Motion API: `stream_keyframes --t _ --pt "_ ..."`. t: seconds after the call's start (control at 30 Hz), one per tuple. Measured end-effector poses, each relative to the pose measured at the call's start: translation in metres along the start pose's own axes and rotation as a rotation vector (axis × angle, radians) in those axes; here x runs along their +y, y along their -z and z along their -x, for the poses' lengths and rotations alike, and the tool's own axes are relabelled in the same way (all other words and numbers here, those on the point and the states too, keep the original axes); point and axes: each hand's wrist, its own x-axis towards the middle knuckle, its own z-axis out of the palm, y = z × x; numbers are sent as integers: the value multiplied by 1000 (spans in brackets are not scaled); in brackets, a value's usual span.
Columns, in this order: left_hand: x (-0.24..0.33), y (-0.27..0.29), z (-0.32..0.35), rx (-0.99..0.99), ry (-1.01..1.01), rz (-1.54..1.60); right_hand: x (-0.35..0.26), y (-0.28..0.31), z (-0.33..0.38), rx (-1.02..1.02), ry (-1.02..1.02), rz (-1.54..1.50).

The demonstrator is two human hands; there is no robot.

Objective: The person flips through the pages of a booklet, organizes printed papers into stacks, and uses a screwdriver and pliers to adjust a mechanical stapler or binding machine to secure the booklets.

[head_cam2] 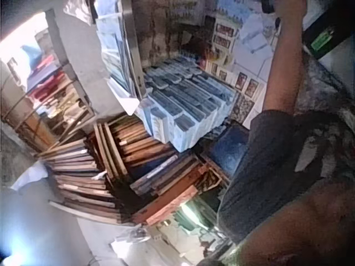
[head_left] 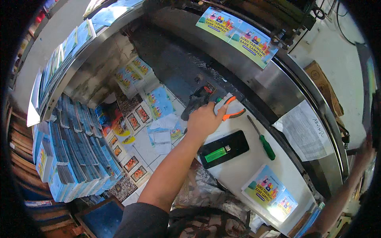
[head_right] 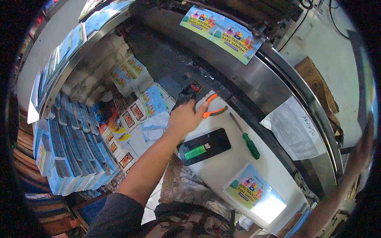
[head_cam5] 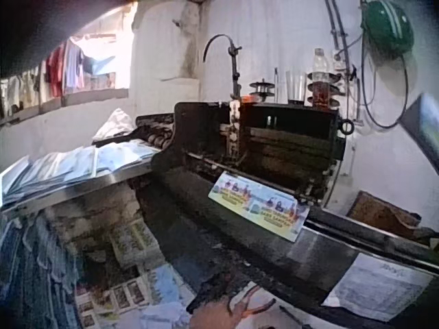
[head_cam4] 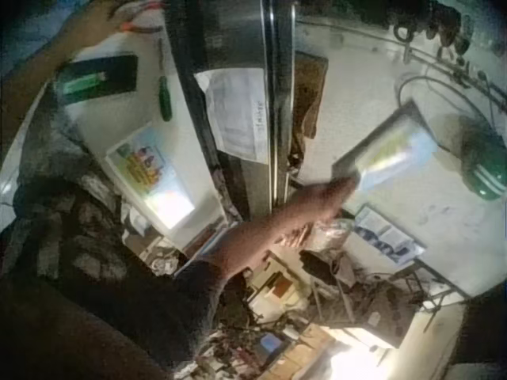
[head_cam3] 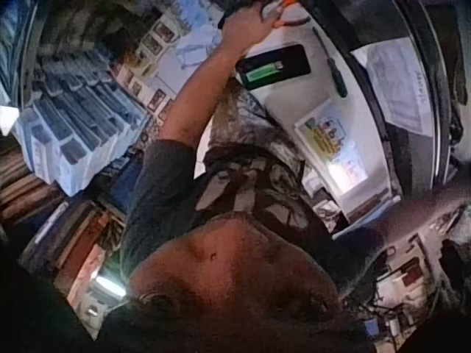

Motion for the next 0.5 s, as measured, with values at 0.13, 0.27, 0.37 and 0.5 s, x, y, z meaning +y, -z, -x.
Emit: stream_keyframes --t 0.13,0.27,0.37,0.5 --pt "-5 4 6 62 27 -70 -88 -105 24 -265 186 73" --pt "-1 2 3 33 23 -22 -141 -105 78 -404 231 52" --pt "-1 3 1 -35 38 -26 -146 -93 118 -524 150 -113" --pt "-12 -5 5 109 8 -24 -182 -20 180 -1066 -127 -326"
